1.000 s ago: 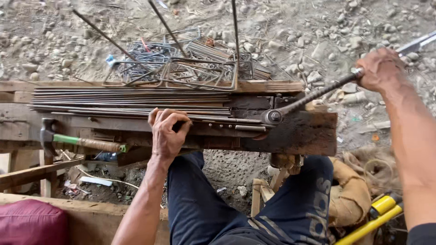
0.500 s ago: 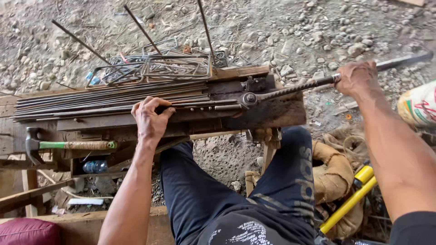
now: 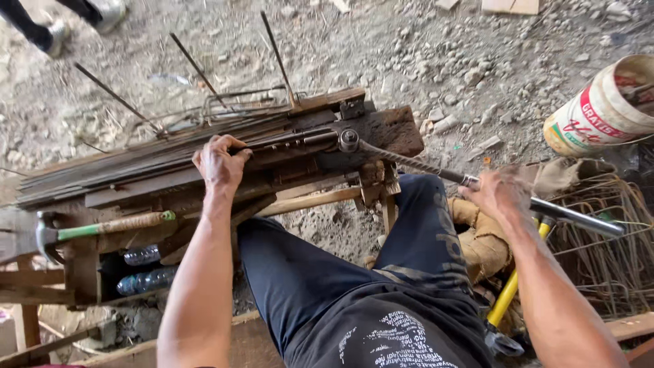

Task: The person bends thin metal rods into rectangular shapes using a manual bending jig. They insert the rods into the jig, rotate a lever to bend the metal, and occasionally use a hammer to adjust the alignment of the rods.

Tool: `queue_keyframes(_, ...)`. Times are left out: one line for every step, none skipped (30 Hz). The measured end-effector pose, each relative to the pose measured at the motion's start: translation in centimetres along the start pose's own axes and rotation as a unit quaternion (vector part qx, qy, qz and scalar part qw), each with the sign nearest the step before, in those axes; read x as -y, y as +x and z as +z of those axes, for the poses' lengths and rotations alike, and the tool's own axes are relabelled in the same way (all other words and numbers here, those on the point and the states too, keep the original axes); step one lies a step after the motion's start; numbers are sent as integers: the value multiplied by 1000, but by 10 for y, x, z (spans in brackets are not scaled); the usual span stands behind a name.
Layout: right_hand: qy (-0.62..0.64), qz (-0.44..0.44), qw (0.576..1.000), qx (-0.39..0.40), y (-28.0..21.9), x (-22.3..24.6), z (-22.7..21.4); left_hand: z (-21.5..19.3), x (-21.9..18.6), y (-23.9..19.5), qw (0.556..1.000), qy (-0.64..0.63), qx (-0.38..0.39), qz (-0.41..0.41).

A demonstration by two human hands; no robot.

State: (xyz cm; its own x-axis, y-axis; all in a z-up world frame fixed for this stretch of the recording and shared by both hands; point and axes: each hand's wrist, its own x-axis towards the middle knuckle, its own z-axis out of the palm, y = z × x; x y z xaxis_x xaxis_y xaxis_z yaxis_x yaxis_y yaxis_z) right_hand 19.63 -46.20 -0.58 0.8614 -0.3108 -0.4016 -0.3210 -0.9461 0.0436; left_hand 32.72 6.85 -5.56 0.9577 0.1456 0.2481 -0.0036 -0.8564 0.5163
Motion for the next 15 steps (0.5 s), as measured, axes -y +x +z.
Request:
queue_keyframes(33, 7, 999, 33, -17, 5, -9, -7, -4, -3, 999, 28, 25, -6)
queue_keyframes(64, 12, 996, 54, -24, 9, -30, -11, -15, 5, 998, 48, 38, -10)
queue_keyframes(67, 12, 997, 32, -22, 9, -31, -7, -16, 12, 999, 39, 20, 0)
queue_keyframes(93, 10, 996, 3, -24, 11, -24, -6, -12, 8, 998, 49, 34, -9)
queue_keyframes(119, 7, 993, -26, -23, 12, -16, -3, -8, 6, 997, 58, 48, -19)
queue_keyframes(123, 7, 992, -35, -6, 2, -5, 1, -4, 11, 997, 57, 40, -12)
queue_keyframes(70, -20, 993, -88, 14, -8, 6, 6, -1, 17, 994, 89, 63, -11)
queue_keyframes(15, -49, 989, -138, 32, -17, 19, 9, 5, 17, 989, 123, 86, -14)
queue_keyframes(17, -51, 988, -143, 20, -8, 5, 1, -3, 16, 989, 123, 80, -13)
queue_keyframes(48, -49, 988, -137, 10, 4, -12, -9, -10, 18, 981, 145, 126, -7)
queue_keyframes(78, -47, 987, -130, 1, 16, -28, -18, -18, 21, 971, 168, 172, -2)
queue_keyframes(81, -51, 986, -134, 33, 6, 3, -10, -10, 26, 971, 170, 166, -2)
queue_keyframes(30, -29, 992, -120, 67, -3, 34, -2, -3, 31, 961, 202, 189, 18)
queue_keyframes(-23, -4, 994, -103, 96, -16, 68, 9, 4, 31, 948, 232, 216, 37)
queue_keyframes(-21, -4, 994, -104, 102, -13, 70, 5, -1, 34, 948, 234, 215, 38)
